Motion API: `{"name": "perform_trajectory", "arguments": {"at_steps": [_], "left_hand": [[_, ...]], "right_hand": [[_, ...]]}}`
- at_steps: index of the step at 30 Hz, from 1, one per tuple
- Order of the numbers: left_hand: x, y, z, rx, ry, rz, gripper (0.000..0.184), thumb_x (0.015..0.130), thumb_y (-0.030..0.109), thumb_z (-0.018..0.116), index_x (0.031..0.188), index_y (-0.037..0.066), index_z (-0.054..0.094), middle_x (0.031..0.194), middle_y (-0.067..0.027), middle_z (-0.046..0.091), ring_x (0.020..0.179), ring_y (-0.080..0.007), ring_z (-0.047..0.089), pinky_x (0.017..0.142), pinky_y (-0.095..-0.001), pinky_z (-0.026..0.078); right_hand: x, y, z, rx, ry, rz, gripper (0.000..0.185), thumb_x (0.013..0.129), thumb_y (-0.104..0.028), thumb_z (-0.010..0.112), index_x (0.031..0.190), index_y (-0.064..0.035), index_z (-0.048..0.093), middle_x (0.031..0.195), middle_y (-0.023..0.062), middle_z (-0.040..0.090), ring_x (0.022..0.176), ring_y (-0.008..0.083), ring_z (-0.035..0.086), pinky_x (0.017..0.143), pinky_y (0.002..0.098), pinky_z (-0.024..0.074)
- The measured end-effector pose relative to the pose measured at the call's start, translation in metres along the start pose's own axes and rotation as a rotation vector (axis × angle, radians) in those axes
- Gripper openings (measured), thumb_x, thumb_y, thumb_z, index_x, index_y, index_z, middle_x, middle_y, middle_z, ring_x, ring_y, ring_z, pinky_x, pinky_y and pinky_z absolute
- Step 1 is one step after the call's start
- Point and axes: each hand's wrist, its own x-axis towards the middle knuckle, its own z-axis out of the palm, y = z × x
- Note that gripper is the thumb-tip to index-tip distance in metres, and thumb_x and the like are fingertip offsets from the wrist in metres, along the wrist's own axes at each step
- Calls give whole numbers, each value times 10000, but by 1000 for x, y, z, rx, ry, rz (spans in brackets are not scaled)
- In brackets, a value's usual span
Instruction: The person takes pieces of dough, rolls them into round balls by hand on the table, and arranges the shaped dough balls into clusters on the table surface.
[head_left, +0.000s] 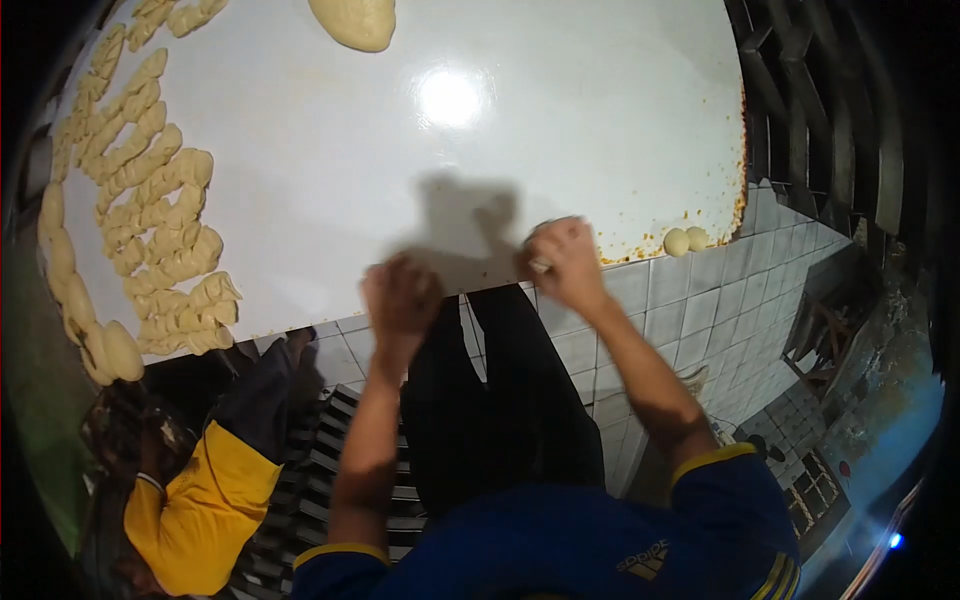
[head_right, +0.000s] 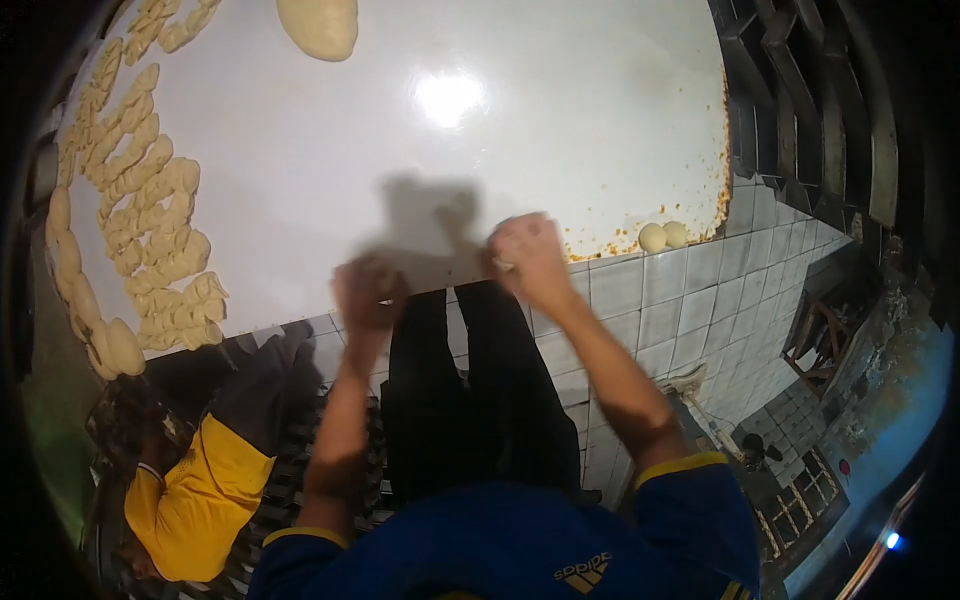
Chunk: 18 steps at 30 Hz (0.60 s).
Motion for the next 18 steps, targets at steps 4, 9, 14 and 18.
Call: {"name": "perform_trajectory", "arguments": {"at_steps": [4,9,14,18], "left_hand": [[62,-48,-4,157,-86,-173,318,829,210,853,1094,132,697,1100,-86,654,1049,-358,603,908,-535,449],[73,24,38,-43,-8,-148,255,848,235,843,1010,118,685,1107,-98,676,1059,-369,615,893,-525,459],[-10,-36,2,-34,-236,-282,298,833,268,877,1013,122,689,1116,-103,676,1052,-380,623,860,-516,481],[96,-30,20,147,-80,-197,251,854,241,842,1016,123,691,1089,-97,656,1009,-374,603,857,-515,472]], "right_hand": [[86,28,-15,-205,173,61,195,876,-184,913,863,-168,718,946,2,680,932,303,615,831,462,442],[93,-47,41,45,193,163,200,866,-144,919,880,-158,719,940,35,711,972,336,662,872,483,482],[14,7,-4,29,-11,92,197,868,-210,923,908,-171,734,1020,14,715,1013,305,635,926,451,487],[105,18,6,-184,241,86,189,901,-198,893,880,-174,706,953,23,673,936,308,617,848,474,470]]}}
